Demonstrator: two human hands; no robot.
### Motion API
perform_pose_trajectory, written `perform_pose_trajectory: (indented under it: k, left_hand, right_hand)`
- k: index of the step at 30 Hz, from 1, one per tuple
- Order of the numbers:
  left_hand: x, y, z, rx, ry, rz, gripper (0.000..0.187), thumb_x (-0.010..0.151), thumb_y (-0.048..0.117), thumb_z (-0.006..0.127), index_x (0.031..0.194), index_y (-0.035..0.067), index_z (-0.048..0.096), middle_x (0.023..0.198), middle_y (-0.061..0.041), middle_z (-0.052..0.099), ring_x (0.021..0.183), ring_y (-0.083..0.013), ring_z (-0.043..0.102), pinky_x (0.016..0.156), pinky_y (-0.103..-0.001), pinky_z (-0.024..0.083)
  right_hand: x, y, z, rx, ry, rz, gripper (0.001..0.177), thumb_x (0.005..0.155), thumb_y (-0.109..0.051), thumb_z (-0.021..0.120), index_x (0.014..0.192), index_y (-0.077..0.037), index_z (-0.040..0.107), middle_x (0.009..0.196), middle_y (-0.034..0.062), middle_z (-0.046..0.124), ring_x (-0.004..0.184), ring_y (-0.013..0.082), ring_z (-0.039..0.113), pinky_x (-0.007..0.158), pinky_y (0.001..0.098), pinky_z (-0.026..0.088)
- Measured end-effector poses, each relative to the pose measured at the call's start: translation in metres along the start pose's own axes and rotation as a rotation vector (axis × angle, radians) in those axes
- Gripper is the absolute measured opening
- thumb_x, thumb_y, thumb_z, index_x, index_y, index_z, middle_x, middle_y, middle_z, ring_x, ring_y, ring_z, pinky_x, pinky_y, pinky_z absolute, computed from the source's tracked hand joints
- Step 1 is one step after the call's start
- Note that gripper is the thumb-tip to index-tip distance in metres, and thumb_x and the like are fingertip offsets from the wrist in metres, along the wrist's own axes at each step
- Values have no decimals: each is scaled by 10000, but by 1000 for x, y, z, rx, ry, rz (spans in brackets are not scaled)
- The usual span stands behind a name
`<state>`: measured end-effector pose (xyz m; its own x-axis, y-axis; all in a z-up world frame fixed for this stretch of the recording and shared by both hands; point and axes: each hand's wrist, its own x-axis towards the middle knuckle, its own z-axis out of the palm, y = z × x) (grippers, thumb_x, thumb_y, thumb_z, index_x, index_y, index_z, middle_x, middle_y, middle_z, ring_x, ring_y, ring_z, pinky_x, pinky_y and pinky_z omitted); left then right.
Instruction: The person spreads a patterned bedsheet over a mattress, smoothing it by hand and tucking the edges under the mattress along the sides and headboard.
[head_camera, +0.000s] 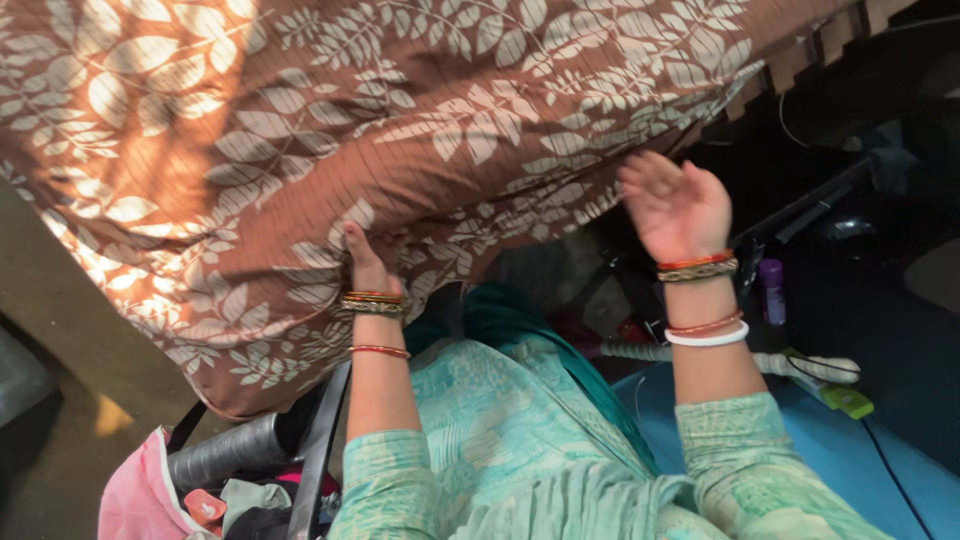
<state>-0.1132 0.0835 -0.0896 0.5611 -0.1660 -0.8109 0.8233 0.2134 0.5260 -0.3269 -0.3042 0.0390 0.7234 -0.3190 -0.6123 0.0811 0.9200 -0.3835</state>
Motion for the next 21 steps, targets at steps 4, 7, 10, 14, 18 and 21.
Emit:
perform_pose_trajectory:
  k: [4, 7, 10, 14, 18, 21]
  left_hand:
    - [18, 7, -21, 637, 353, 98, 916, 956, 780, 600, 1148, -102, 751, 919, -107, 642, 800, -218, 471, 712, -430, 407]
    - [20, 28, -20, 953, 149, 540, 837, 937, 752, 589, 1094, -58, 731, 1009, -116, 761, 989, -174, 685, 906, -327, 492]
    - [11, 42, 5, 830, 54, 930, 788, 1006, 631, 713, 1174, -138, 669, 1180, -221, 722, 1114, -254, 662, 975, -393, 473]
    - [-9, 65, 30, 897, 168, 651, 668, 889, 563, 757, 1054, -84, 722, 1021, -208, 776, 959, -247, 728, 915, -359, 548]
    - [-32, 77, 31, 1096, -30, 645, 579, 894, 469, 758, 1167, -41, 725, 1105, -194, 768, 1011, -261, 727, 926, -380, 537]
    - [-39, 68, 22, 1451, -265, 481, 595, 880, 478, 745, 1283, 43, 695, 1168, -183, 740, 1059, -316, 689, 908, -421, 524]
  right_hand:
    - [26, 48, 33, 267, 229, 54, 847, 1013, -576, 432, 1464, 134, 331, 1575, 316, 350, 1455, 445, 375, 1226, 547, 294]
    - [60, 82, 34, 165, 209, -46, 696, 979, -484, 412, 1527, -61, 339, 1660, 219, 270, 1499, 411, 291, 1205, 567, 230]
    - [96, 102, 36, 357, 182, -135, 653, 1013, -464, 405, 1555, -105, 360, 1665, 154, 274, 1522, 392, 298, 1259, 626, 236]
    - [129, 103, 54, 532, 8, -150, 664, 995, -497, 345, 1529, -104, 392, 1639, 133, 348, 1494, 377, 341, 1244, 606, 223]
    - [138, 96, 67, 566, 155, -138, 734, 980, -590, 309, 1507, -90, 410, 1594, 142, 386, 1452, 374, 363, 1207, 586, 241]
    - [154, 95, 67, 562, 100, -147, 723, 985, -577, 320, 1508, -88, 420, 1591, 138, 401, 1454, 370, 373, 1215, 583, 249]
